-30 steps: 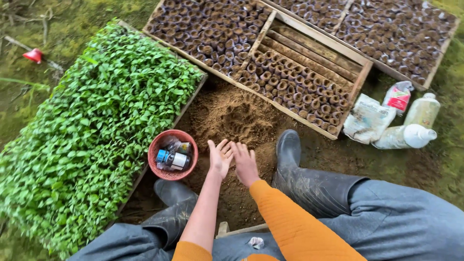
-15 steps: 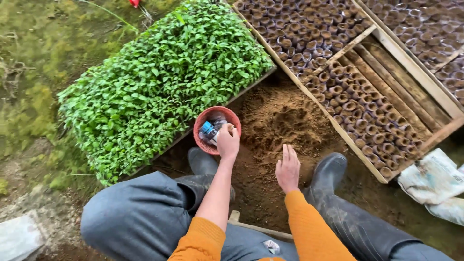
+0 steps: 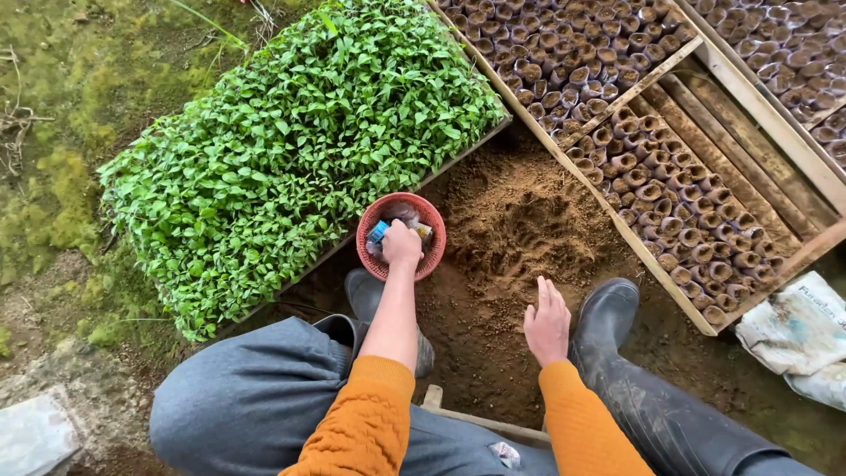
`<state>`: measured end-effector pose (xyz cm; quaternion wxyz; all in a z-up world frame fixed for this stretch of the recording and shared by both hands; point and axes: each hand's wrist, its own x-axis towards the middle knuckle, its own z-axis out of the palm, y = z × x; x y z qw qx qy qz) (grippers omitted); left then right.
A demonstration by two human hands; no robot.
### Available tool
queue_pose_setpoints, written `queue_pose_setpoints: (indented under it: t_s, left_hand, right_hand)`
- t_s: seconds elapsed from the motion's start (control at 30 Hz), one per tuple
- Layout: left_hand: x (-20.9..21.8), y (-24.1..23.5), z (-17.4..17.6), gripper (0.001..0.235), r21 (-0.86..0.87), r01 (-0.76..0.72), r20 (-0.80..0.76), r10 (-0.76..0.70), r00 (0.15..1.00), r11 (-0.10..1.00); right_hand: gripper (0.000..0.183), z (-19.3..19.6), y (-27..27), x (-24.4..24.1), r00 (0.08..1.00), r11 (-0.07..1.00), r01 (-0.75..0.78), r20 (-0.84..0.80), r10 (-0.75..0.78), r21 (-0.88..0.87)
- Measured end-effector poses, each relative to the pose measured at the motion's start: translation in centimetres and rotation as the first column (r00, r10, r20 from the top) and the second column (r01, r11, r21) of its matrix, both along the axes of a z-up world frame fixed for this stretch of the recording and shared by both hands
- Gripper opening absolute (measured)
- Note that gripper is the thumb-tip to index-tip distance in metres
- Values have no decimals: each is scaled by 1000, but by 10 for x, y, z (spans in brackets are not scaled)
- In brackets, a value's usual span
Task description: The person is picking up seeds from a small basket and carefully placing them into pre-formed soil blocks in a seedling tray.
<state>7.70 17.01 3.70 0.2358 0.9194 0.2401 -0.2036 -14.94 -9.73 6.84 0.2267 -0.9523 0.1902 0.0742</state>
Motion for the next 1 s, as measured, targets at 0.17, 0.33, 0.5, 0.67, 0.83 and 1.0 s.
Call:
queue_pose_setpoints:
  t_s: [0.17,0.33,0.5,0.67,0.83,1.0]
  left_hand:
    - [13,-2,-10,13,36,-8,3,8,1000,999]
    - [9,-7,42,12,-8,-12,-16,11,1000,1000]
    - [10,-5,43,15,-36,-39,-69,36,997,999]
    - [-13,-27,39,17,-34,24,51,-23,998,999]
    - [-64,-79,98,18,81,242,273,-255,928,967]
    - [-64,-92,80,6,546,140,709,-544,449,826]
  right_hand:
    - [72,1,-7,-8,1000,1000,-13,-23,13,-12]
    - [73,-8,-12,-12,1000,999,-19,-11,18,-42]
    - [71,-6,-11,-10,999,999,-37,11,37,-30]
    - [65,-2,-8,1,1000,999,-5,26,4,35]
    - [48,22,1,40,983,932,121,89,-160,343]
    - [39,67,8,77,948,771,178,102,-300,612]
